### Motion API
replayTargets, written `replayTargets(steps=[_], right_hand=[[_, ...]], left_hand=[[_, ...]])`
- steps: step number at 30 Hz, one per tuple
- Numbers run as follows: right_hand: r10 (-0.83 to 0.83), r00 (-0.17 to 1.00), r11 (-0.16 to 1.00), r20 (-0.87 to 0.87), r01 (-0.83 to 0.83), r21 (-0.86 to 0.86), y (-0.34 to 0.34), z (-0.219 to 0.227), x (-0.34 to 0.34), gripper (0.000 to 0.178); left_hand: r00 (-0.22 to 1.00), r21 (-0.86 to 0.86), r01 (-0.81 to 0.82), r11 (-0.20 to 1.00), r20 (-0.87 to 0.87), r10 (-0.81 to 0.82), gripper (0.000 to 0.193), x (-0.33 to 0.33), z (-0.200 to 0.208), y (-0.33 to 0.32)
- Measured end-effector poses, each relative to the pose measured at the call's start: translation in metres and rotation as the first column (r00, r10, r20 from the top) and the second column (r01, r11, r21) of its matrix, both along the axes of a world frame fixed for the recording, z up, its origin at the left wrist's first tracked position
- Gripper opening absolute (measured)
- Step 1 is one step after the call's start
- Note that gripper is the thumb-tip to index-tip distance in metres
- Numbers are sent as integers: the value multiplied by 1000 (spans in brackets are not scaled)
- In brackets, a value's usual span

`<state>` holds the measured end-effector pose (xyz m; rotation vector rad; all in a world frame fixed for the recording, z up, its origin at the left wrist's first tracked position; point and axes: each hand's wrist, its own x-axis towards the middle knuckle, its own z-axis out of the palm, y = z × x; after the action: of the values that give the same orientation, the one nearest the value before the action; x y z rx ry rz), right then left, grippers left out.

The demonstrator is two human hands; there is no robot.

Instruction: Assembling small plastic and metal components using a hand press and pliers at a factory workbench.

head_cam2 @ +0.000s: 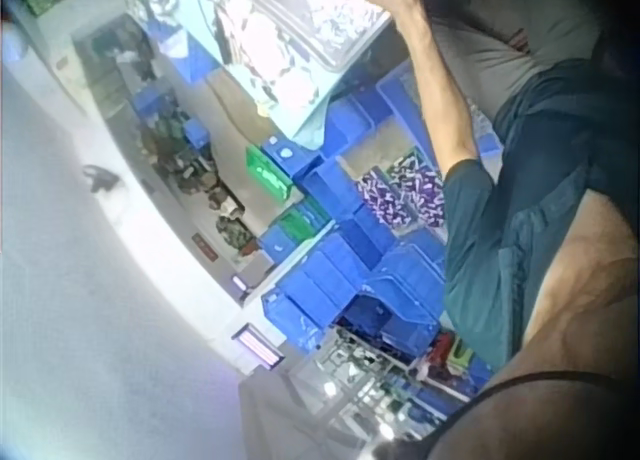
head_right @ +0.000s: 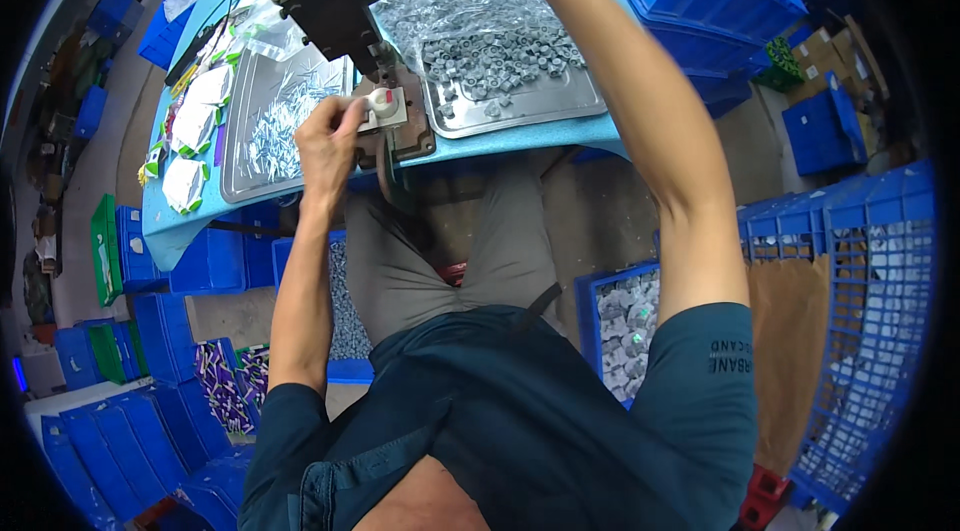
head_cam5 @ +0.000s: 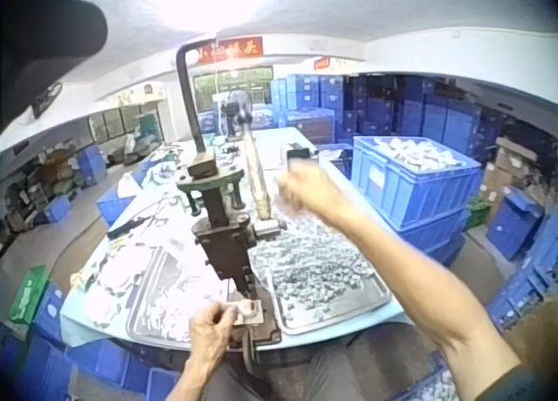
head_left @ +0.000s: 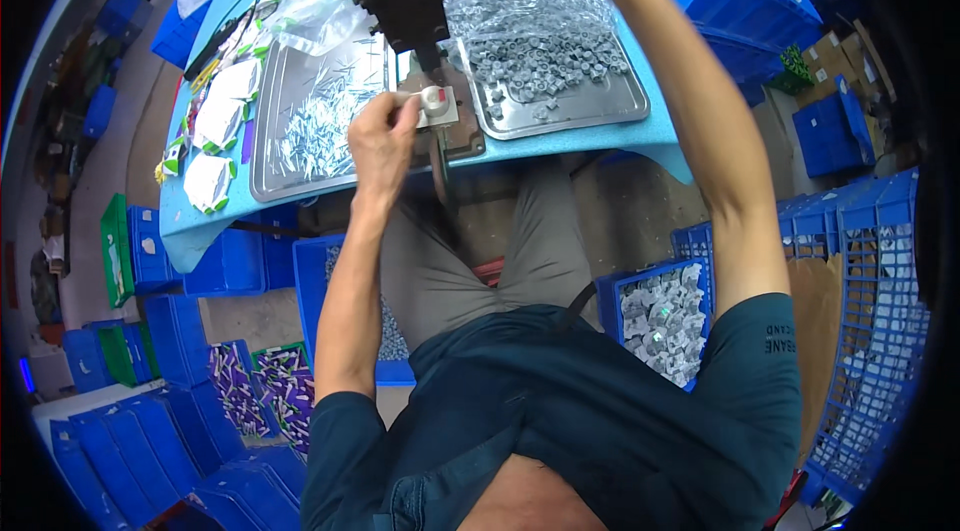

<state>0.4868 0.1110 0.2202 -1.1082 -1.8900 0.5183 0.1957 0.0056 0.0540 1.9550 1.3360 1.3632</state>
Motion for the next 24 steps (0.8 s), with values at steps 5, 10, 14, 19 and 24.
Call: replayTargets(steps=[5, 10, 14, 19, 24], right_hand=[[101, 831, 989, 547, -25, -143, -112, -162, 28, 26], [18, 903, 989, 429, 46, -139, -135, -169, 27, 19], [-63, 927, 982, 370, 124, -143, -125, -160, 7, 22], [-21, 1000, 949, -1, 20, -313, -112, -147, -58, 22], [79, 997, 995, -20, -80, -66, -93, -167, -107, 22]], left_hand=[[744, -329, -305, 894, -669, 7, 20, -133, 37, -68], [711, -179, -318, 931, -694, 110, 19, -160, 33, -74], [943, -224, -110, 968, -332, 30, 12, -112, 14, -41], [853, 194, -54, 980, -501, 146, 12, -87, -23, 5], [791, 152, -5, 988, -604, 97, 15, -83, -35, 19]])
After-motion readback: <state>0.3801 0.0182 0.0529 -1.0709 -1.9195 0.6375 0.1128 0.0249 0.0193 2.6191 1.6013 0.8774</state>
